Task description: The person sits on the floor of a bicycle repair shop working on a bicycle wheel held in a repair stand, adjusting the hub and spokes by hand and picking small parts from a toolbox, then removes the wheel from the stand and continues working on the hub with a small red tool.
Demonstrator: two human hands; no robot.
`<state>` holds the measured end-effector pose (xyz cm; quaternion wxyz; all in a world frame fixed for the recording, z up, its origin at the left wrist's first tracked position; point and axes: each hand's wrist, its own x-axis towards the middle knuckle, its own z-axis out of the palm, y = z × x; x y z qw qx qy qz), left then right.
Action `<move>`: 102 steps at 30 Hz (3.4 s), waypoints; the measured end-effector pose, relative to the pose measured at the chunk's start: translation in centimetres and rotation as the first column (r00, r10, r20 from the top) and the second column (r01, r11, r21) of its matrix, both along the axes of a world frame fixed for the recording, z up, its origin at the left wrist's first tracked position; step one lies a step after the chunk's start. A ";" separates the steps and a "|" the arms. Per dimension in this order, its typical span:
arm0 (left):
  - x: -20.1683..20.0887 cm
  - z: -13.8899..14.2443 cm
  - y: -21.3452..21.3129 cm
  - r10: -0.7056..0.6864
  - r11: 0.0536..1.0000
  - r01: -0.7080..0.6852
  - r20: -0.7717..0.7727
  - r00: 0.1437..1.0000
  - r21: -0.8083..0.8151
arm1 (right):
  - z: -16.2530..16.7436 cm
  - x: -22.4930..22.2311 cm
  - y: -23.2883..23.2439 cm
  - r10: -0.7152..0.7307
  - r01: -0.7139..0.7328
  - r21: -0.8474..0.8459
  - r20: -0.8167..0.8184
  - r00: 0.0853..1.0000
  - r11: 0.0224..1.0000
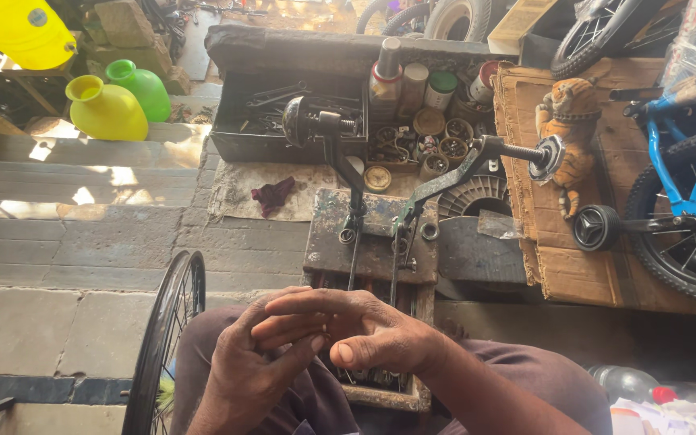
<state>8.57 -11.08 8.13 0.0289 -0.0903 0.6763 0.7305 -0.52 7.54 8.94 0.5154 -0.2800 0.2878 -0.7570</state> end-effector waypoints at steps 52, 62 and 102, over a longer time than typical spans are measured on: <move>-0.1 -1.1 -0.7 -0.034 0.958 -0.048 -0.280 0.959 -0.283 | 0.1 0.0 -1.1 -0.010 0.007 0.066 0.047 0.999 0.998; 0.0 -1.6 -0.7 -0.050 0.899 -0.121 -0.372 0.927 -0.422 | 0.0 0.0 -1.0 -0.002 0.000 0.082 0.031 1.000 0.997; 0.2 -1.1 -0.5 -0.049 0.975 -0.002 -0.224 0.973 -0.224 | -0.3 0.0 -1.1 0.025 -0.027 0.105 0.014 1.000 0.994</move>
